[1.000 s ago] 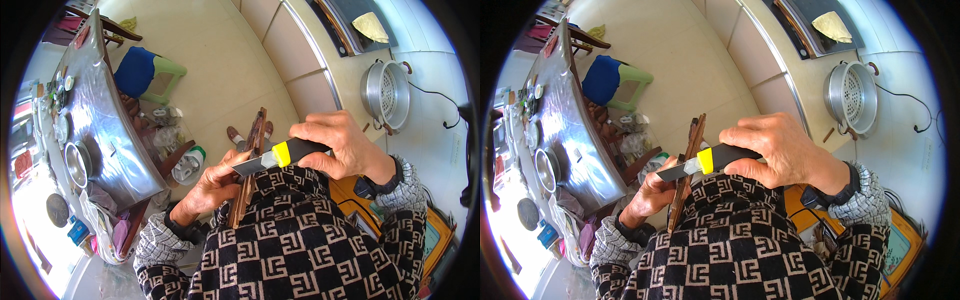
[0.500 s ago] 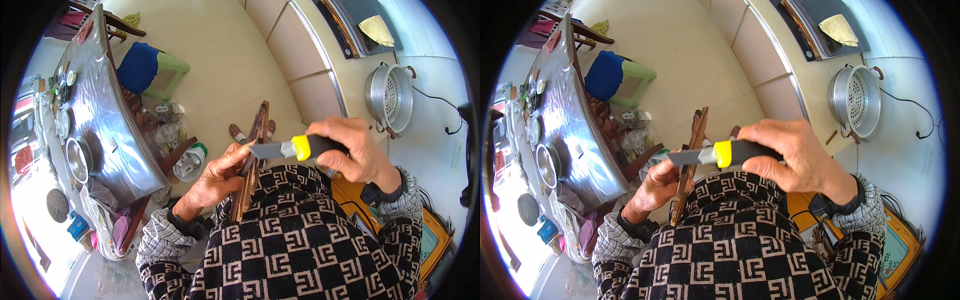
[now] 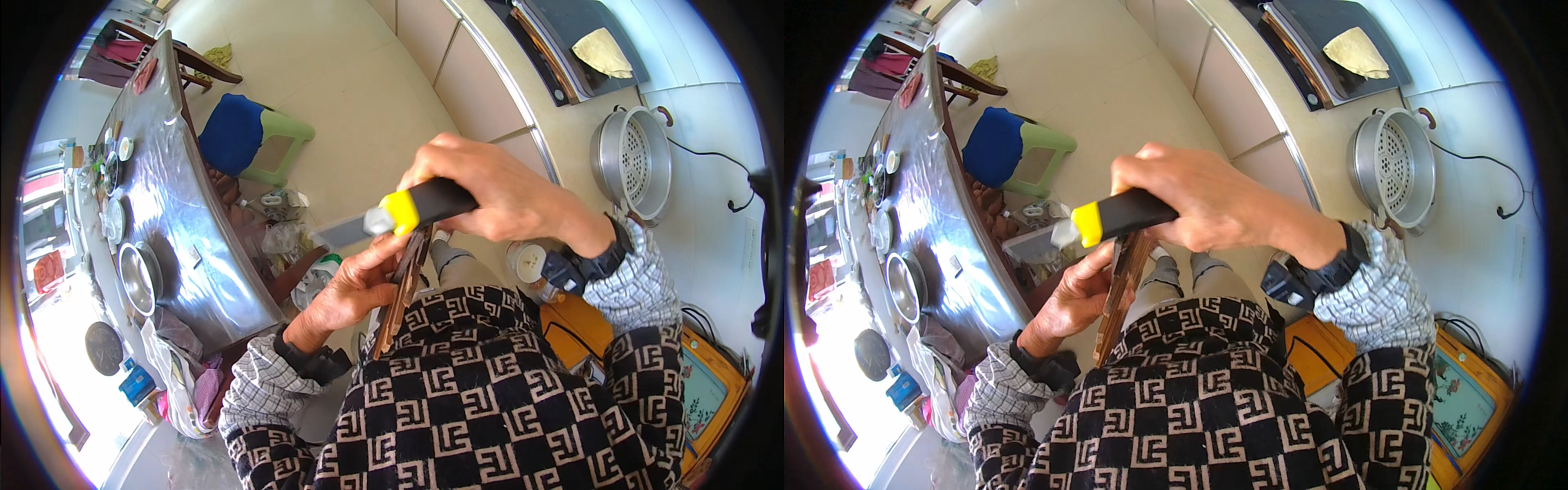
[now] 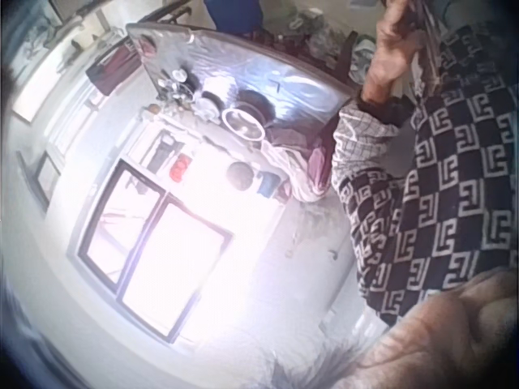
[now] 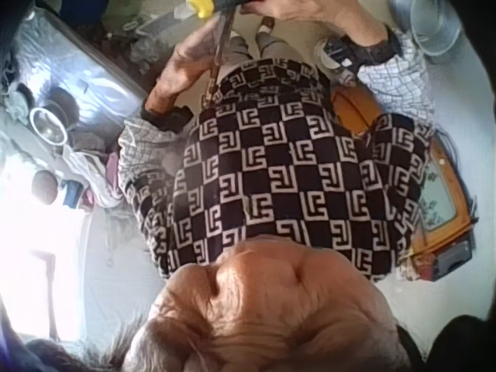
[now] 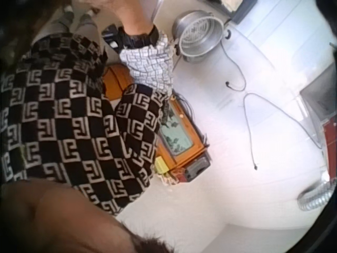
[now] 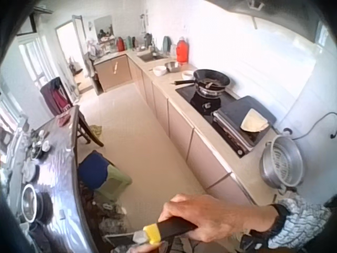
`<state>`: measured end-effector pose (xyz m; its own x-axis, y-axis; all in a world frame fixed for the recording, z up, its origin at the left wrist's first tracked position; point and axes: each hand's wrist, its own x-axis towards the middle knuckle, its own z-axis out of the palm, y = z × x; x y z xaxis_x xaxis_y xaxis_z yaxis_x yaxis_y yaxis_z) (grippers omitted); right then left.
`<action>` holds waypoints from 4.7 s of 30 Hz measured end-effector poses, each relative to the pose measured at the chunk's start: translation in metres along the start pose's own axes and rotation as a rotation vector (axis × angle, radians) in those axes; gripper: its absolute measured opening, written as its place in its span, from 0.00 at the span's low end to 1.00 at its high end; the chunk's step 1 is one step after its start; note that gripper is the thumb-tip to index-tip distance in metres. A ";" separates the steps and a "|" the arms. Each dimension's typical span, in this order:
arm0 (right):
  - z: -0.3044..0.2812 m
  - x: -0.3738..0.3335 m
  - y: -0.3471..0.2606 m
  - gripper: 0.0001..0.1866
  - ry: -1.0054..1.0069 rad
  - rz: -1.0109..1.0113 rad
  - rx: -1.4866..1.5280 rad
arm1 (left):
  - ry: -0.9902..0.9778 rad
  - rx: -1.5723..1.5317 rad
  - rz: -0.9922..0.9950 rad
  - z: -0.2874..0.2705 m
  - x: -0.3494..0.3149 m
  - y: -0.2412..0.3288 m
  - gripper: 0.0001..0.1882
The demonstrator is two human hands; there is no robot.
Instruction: The person washes a white bowl in the sink, then retrieves a wooden steamer insert and places it into a metal steamer pot. They remove the insert, walk to the living room, pick up a utility knife, return to the kitchen, and use the knife to trim the wooden insert.
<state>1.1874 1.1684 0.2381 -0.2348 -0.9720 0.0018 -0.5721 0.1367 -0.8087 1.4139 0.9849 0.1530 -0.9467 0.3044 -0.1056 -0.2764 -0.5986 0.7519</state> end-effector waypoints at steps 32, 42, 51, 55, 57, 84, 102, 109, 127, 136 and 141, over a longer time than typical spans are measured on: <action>0.010 -0.014 0.041 0.16 0.088 0.525 0.506 | 0.568 0.709 -0.177 -0.066 -0.038 0.120 0.28; 0.116 0.039 0.043 0.17 0.482 0.746 0.750 | 0.569 0.989 0.136 -0.030 0.013 0.001 0.35; 0.167 0.106 -0.005 0.14 0.392 0.492 0.694 | 0.878 1.107 0.193 -0.057 -0.019 0.016 0.41; 0.171 0.130 -0.010 0.16 0.275 0.455 0.623 | 0.938 0.747 0.226 -0.074 -0.029 0.020 0.34; 0.170 0.143 -0.007 0.17 0.214 0.424 0.582 | 1.002 0.700 0.277 -0.084 -0.029 0.022 0.33; 0.032 0.370 0.018 0.23 -0.379 -0.097 -0.090 | 1.366 0.747 -0.012 -0.158 -0.023 0.187 0.24; 0.067 0.413 -0.004 0.23 -0.429 0.071 -0.089 | 1.237 0.965 -0.207 -0.209 -0.065 0.235 0.20; 0.069 0.407 -0.005 0.22 -0.441 0.100 -0.119 | 1.174 0.913 -0.238 -0.205 -0.069 0.235 0.19; 0.005 0.397 0.020 0.11 -0.083 0.546 -0.208 | 1.163 0.843 -0.310 -0.184 -0.085 0.219 0.21; 0.069 0.370 0.033 0.23 -0.459 0.135 -0.059 | 1.090 0.979 -0.267 -0.203 -0.063 0.210 0.22; 0.067 0.380 0.023 0.22 -0.485 0.083 -0.059 | 1.051 0.972 -0.299 -0.201 -0.061 0.208 0.23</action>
<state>1.1376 0.7893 0.1807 0.1035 -0.9322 -0.3468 -0.6141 0.2143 -0.7596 1.3804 0.6928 0.1852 -0.6753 -0.5994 -0.4297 -0.6652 0.2435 0.7058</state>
